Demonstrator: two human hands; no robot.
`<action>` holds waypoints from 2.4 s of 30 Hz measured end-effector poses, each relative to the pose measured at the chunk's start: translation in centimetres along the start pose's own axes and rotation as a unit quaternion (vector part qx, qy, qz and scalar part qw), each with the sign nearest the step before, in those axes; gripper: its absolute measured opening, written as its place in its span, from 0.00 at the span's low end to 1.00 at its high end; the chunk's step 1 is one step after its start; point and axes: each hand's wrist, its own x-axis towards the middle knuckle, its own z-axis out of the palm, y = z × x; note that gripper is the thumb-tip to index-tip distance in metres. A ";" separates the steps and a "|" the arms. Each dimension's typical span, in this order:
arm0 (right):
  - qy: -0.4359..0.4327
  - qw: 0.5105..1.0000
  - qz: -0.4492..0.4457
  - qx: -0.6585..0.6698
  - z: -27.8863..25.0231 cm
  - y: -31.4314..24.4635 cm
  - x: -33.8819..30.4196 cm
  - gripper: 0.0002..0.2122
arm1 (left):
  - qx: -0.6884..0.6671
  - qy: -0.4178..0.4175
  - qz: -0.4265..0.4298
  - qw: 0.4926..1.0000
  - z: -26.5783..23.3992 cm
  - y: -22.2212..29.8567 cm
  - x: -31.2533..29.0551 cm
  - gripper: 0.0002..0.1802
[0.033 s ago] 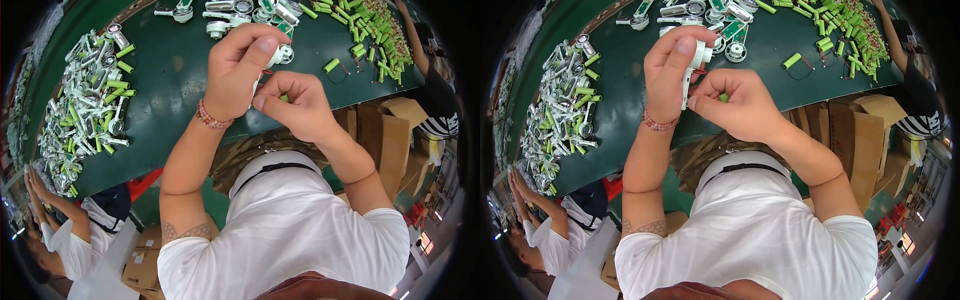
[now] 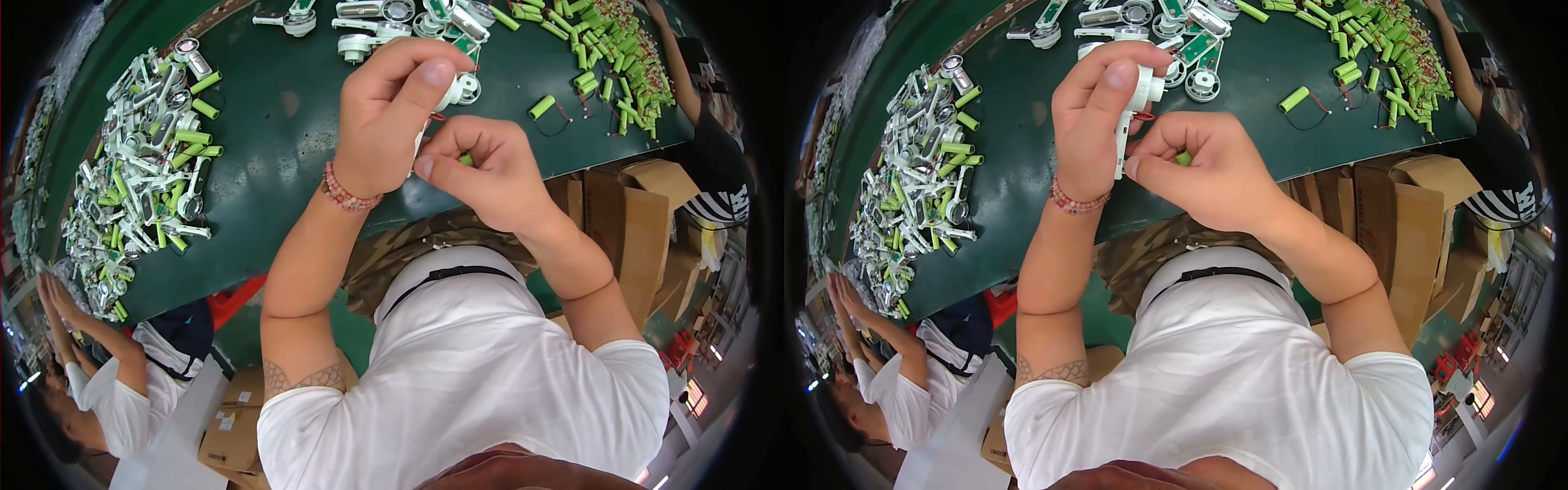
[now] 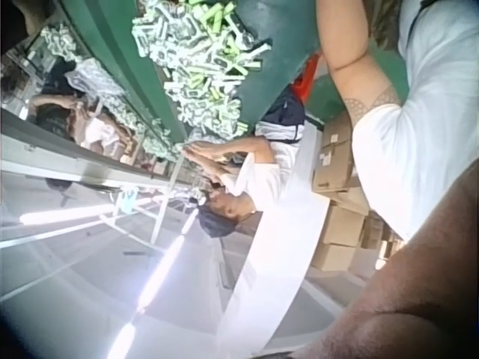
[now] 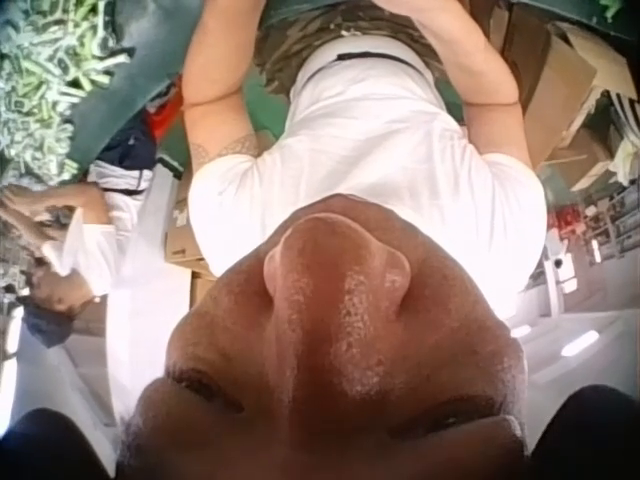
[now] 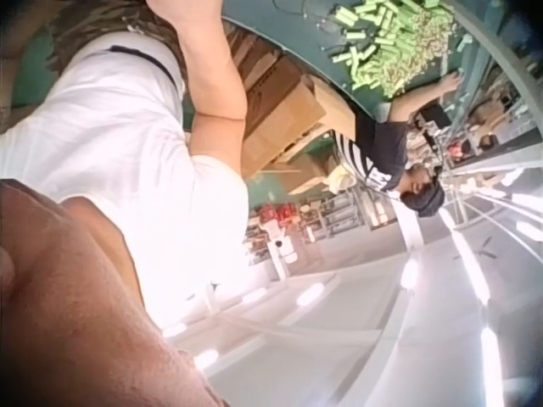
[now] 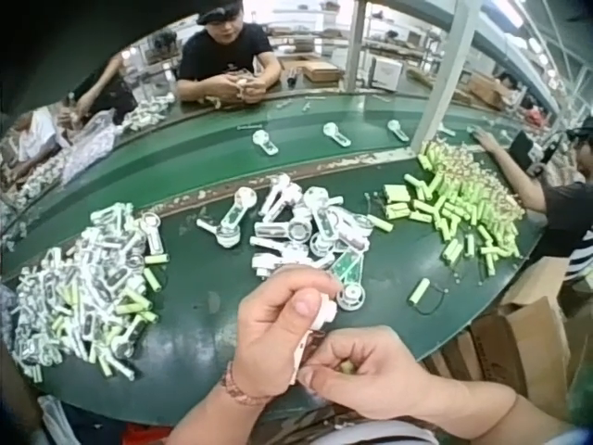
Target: The person assembles handheld fans by inserting batteries into the plastic fan housings by hand.
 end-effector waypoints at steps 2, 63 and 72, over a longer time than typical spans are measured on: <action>-0.004 1.000 0.009 -0.009 -0.2 -0.1 0.2 0.04 | 0.112 -0.025 0.124 0.986 -0.4 -1.0 0.5 0.20; 0.191 0.959 -0.190 0.094 -7.6 2.3 -0.2 0.14 | 0.467 0.119 0.106 0.870 -7.3 2.1 3.4 0.15; 0.053 0.970 -0.151 0.186 -5.2 1.3 0.3 0.07 | -0.173 0.115 -0.070 0.976 -5.0 1.7 2.7 0.29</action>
